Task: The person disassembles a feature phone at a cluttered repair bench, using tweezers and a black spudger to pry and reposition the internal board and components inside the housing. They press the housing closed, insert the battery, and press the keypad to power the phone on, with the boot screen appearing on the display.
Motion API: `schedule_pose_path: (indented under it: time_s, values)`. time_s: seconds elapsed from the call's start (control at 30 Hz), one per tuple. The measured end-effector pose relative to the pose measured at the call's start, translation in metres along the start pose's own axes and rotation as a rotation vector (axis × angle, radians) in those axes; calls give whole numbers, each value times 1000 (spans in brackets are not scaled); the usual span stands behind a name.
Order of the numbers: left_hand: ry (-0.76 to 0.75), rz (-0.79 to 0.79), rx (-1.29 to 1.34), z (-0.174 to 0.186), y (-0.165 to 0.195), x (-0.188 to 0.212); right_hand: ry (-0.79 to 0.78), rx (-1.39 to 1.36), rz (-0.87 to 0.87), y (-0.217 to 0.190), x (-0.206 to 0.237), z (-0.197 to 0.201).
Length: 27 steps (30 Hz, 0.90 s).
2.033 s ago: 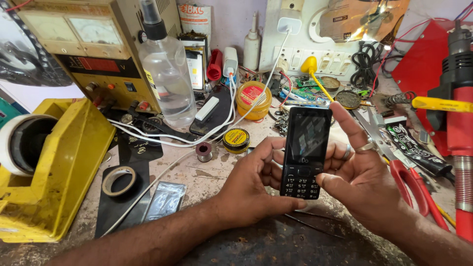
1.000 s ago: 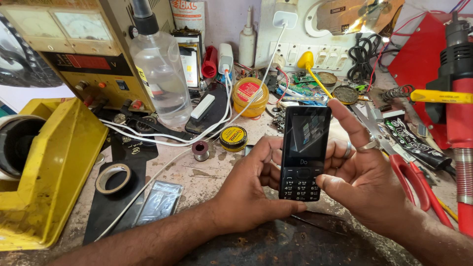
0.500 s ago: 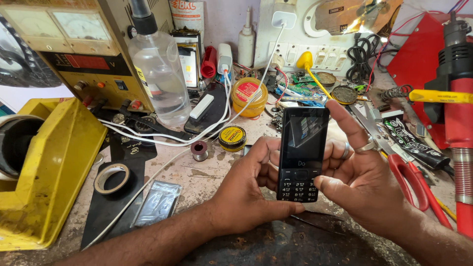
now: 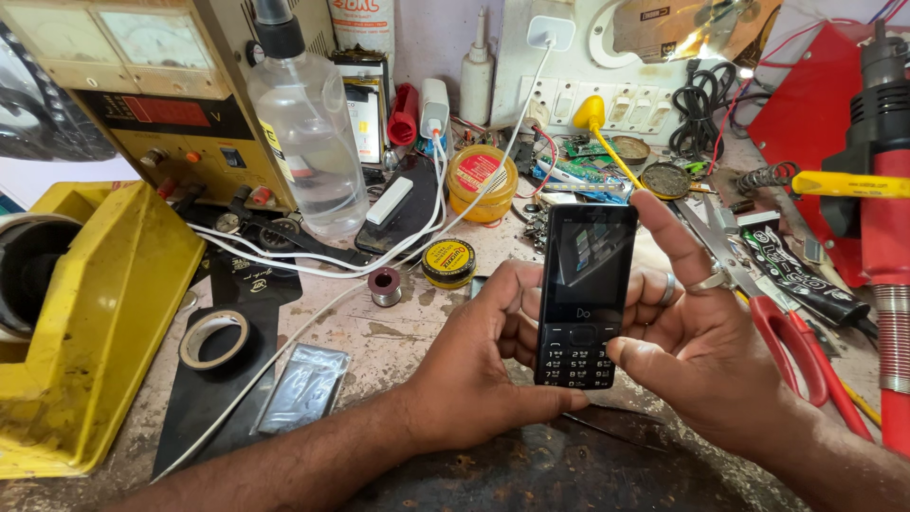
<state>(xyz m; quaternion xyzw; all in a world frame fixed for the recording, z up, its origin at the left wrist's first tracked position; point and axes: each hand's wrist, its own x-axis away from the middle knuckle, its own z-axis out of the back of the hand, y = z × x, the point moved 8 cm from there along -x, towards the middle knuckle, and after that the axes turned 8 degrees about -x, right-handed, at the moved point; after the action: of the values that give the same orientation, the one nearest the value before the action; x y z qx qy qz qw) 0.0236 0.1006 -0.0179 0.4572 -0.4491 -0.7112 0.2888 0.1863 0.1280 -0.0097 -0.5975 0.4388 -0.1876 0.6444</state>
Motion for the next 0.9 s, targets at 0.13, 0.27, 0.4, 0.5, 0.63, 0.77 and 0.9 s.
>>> schedule_pose_path:
  time_s: [0.13, 0.27, 0.4, 0.5, 0.63, 0.77, 0.9]
  values:
    - [0, 0, 7, 0, 1, 0, -28, 4, 18, -2, 0, -3]
    - [-1, -3, 19, -1, 0, 0, -24, 0, 11, -3, 0, -4]
    - [-1, -1, 20, -1, 0, 1, -12, 7, 2, -3, -1, -4]
    - [0, -3, 8, 0, 1, 0, -19, -5, 5, -3, -1, -4]
    - [-1, 3, 1, 0, 1, 0, -9, 10, -7, -2, 0, -2]
    - [-1, -1, 1, 0, 2, 1, -25, 23, 4, -2, -1, -3]
    - [-2, -8, 3, 0, 2, 0, -19, 20, -11, -1, -2, -2]
